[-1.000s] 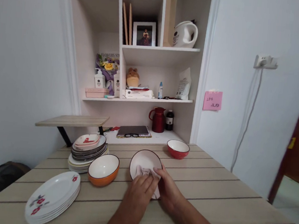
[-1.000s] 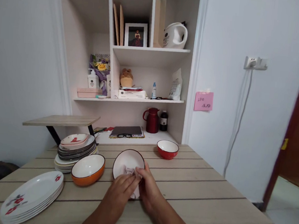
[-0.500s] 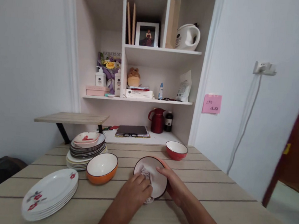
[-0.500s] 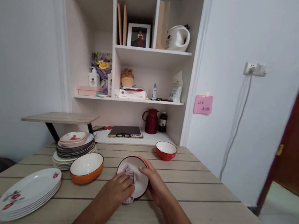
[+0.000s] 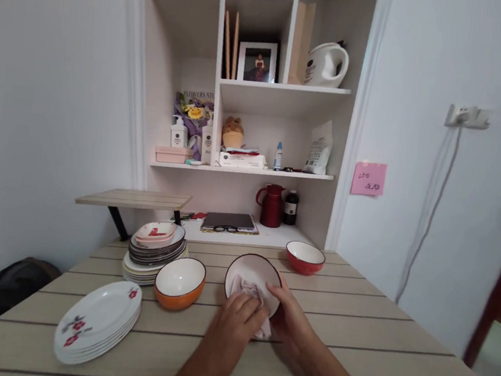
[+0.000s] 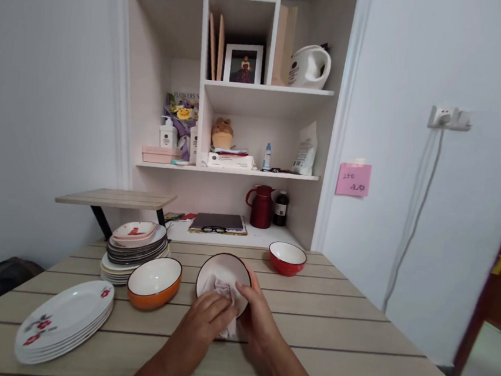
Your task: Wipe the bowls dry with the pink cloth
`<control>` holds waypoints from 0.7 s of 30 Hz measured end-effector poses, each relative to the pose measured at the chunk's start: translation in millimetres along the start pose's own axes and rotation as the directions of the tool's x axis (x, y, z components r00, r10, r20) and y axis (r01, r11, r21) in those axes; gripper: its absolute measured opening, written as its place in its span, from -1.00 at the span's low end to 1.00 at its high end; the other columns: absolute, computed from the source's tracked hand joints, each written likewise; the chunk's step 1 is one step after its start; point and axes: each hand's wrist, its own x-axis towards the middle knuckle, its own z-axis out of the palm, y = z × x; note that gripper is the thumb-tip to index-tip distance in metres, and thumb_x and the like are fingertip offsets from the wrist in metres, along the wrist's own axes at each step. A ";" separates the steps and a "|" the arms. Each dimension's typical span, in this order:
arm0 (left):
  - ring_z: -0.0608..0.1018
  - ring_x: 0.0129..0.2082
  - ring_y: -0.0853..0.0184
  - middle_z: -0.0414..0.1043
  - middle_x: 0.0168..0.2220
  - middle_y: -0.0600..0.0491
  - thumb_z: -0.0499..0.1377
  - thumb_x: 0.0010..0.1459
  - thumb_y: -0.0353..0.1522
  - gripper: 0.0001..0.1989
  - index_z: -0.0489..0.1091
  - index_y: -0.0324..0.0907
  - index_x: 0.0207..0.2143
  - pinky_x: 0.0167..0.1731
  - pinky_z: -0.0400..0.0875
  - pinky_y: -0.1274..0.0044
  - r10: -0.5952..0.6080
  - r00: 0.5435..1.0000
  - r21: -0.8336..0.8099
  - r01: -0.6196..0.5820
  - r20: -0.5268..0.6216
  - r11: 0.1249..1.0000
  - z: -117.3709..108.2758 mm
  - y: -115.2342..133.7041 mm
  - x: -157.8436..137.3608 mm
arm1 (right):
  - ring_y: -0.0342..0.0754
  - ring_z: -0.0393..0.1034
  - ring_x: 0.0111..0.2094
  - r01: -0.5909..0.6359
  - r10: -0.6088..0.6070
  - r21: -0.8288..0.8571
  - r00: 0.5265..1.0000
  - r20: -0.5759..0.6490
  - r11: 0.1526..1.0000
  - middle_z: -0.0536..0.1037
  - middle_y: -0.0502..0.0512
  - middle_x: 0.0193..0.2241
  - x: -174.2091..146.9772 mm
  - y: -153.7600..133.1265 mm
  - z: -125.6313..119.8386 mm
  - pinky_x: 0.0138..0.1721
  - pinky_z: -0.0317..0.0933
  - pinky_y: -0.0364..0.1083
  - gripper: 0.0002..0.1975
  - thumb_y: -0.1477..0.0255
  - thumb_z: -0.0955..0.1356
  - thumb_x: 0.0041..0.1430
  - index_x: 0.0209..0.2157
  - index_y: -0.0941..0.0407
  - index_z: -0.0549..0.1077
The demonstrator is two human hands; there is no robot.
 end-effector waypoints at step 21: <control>0.61 -0.10 0.23 0.59 -0.09 -0.06 -0.10 0.50 -0.44 -0.67 0.44 -0.23 0.06 -0.04 0.53 0.32 0.054 0.996 0.134 -0.045 -0.070 0.990 -10.3 7.3 9.1 | 0.17 0.51 0.08 -0.010 0.017 -0.071 0.996 0.093 0.997 0.56 0.10 0.18 -1.3 -17.4 -13.5 0.13 0.26 0.10 -0.05 0.44 0.59 -0.10 0.32 -0.15 0.24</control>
